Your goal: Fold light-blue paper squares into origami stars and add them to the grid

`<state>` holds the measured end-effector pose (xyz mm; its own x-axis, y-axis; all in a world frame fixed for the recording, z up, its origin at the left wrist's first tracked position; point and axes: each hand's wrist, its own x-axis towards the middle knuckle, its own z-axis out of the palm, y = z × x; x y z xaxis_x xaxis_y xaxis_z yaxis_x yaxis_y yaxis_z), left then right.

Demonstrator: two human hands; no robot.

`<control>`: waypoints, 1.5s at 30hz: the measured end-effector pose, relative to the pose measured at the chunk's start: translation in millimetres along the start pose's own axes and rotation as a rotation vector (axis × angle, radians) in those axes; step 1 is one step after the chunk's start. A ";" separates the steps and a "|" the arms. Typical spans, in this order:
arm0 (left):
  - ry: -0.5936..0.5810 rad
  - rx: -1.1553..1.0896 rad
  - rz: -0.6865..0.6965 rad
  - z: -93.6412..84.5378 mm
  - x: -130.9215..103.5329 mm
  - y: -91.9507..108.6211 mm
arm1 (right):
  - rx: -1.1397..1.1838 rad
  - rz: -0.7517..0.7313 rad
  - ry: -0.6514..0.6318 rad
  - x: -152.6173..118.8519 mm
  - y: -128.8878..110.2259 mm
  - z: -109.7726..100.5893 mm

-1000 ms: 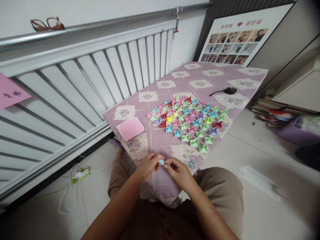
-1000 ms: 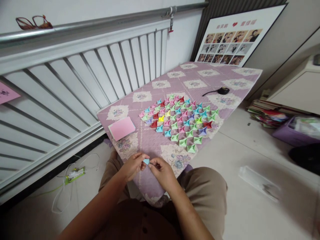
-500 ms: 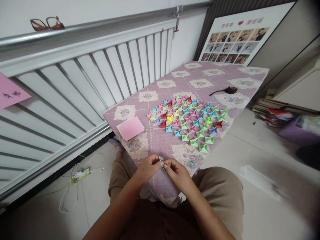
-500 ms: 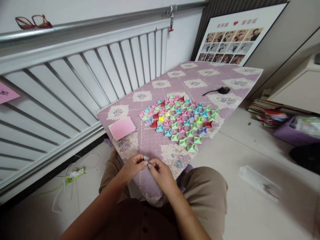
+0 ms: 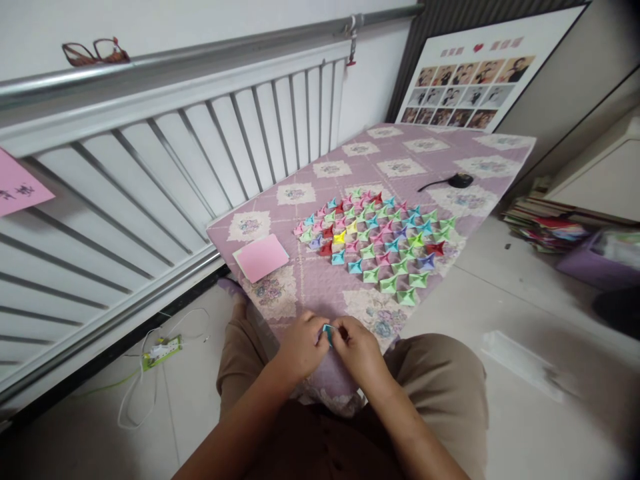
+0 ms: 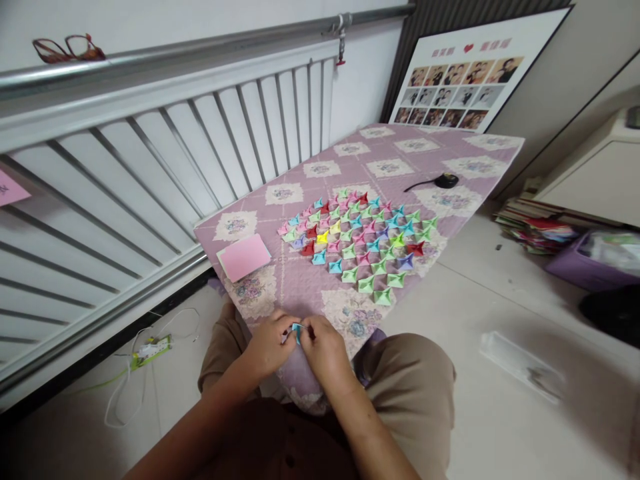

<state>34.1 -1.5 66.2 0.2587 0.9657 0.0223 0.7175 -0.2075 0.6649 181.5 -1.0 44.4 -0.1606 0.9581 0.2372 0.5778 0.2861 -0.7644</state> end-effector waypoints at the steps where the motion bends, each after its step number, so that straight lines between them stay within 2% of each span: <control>1: 0.006 0.026 0.004 1.0 -0.6 0.5 | 0.009 0.012 0.006 -0.1 -1.1 0.2; 7: -0.030 0.111 -0.065 2.6 -3.0 3.8 | 0.031 0.046 -0.007 -1.0 -4.6 -0.8; 11: -0.066 0.144 -0.044 -1.6 -2.4 3.7 | 0.061 0.016 -0.006 -0.6 -4.1 -1.6; 15: -0.107 0.188 -0.045 -5.1 1.4 2.4 | 0.062 -0.108 -0.003 0.7 -6.1 -3.8; 19: -0.152 0.223 -0.048 -8.2 5.3 1.3 | 0.008 -0.271 -0.110 2.1 -7.0 -9.3; 23: -0.188 0.248 -0.040 -9.4 6.5 0.2 | -0.178 -0.381 -0.217 3.1 -4.6 -15.7; 28: -0.186 0.188 -0.028 -11.3 5.3 1.1 | -0.349 -0.454 -0.252 3.5 -2.3 -21.6; 32: -0.197 0.119 -0.040 -15.9 5.1 1.3 | -0.318 -0.458 -0.270 3.9 -2.7 -24.6; 35: -0.214 -0.020 -0.058 -17.8 5.7 -3.0 | -0.248 -0.438 -0.263 4.4 -2.1 -26.9; 39: -0.127 -0.245 -0.102 -21.5 4.2 -7.3 | -0.107 -0.375 -0.280 4.7 0.4 -31.8; 41: -0.099 -0.337 -0.083 -25.5 2.2 -5.5 | -0.015 -0.324 -0.306 4.7 1.3 -34.4; 45: -0.146 -0.404 0.025 -31.1 -2.1 0.2 | 0.119 -0.232 -0.337 4.4 -0.1 -37.4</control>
<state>13.6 1.3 89.5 0.3823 0.9229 -0.0448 0.4068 -0.1245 0.9050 210.7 2.6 68.0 -0.5393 0.8137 0.2170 0.4024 0.4754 -0.7824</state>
